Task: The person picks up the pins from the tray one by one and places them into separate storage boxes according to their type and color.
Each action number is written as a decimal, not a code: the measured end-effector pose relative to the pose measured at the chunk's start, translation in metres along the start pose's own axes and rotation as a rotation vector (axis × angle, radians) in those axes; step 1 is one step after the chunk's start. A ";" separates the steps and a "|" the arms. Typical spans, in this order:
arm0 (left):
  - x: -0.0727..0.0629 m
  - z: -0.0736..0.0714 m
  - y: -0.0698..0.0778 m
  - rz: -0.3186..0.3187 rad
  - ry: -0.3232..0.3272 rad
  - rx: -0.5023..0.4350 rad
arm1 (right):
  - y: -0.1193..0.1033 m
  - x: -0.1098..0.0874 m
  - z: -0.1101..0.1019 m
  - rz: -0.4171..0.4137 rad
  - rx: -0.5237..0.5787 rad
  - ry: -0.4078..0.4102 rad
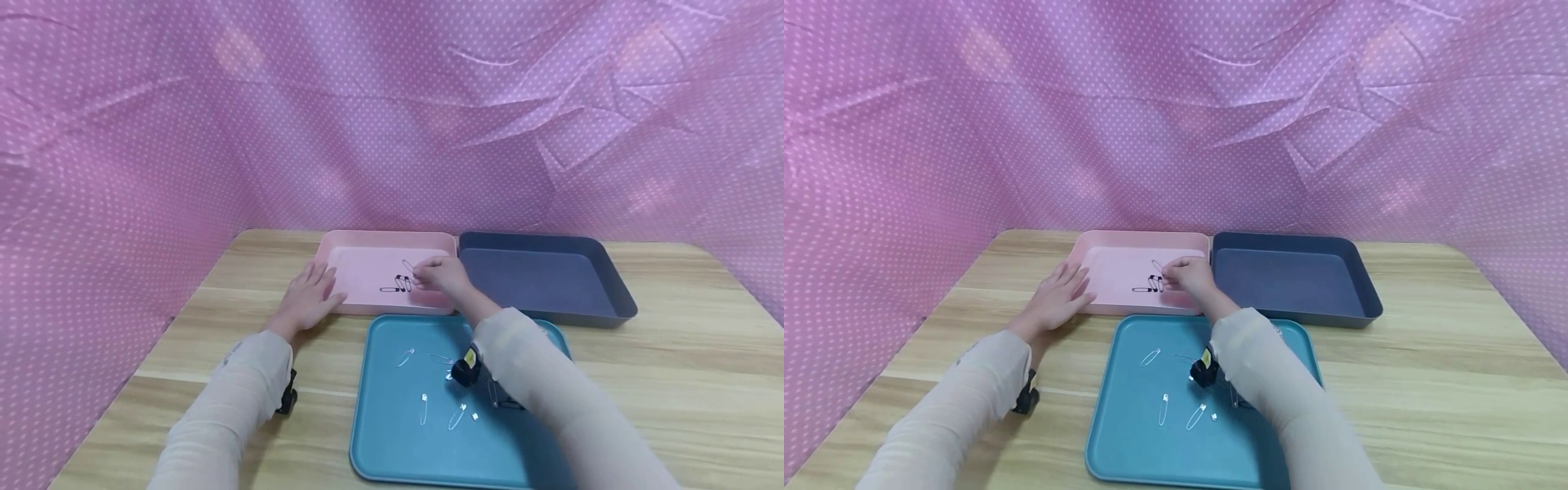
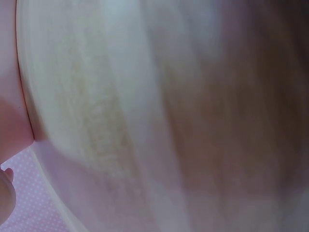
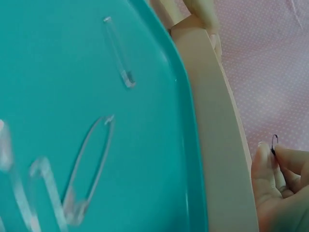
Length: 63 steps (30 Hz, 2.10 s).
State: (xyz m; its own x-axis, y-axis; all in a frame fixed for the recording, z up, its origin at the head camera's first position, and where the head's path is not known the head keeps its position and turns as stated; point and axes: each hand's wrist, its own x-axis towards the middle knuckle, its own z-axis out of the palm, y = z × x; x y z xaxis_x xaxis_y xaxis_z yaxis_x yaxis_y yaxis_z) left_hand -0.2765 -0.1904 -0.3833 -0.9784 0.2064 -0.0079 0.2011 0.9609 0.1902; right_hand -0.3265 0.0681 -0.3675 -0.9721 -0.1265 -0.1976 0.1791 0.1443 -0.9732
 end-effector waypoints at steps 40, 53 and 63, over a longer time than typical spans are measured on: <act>0.000 0.002 -0.002 0.011 0.005 0.029 | 0.009 0.024 0.045 0.112 -0.062 0.007; -0.001 0.000 0.001 0.011 -0.006 0.006 | 0.006 0.012 0.035 0.054 -0.034 -0.027; -0.001 0.002 -0.001 0.005 -0.011 0.012 | 0.000 -0.013 0.020 0.022 -0.013 -0.050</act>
State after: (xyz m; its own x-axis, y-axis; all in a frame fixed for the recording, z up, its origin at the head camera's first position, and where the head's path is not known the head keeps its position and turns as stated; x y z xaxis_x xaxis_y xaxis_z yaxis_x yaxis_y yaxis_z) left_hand -0.2751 -0.1909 -0.3858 -0.9769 0.2128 -0.0175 0.2064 0.9621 0.1782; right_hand -0.3107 0.0498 -0.3668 -0.9590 -0.1724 -0.2251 0.1982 0.1601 -0.9670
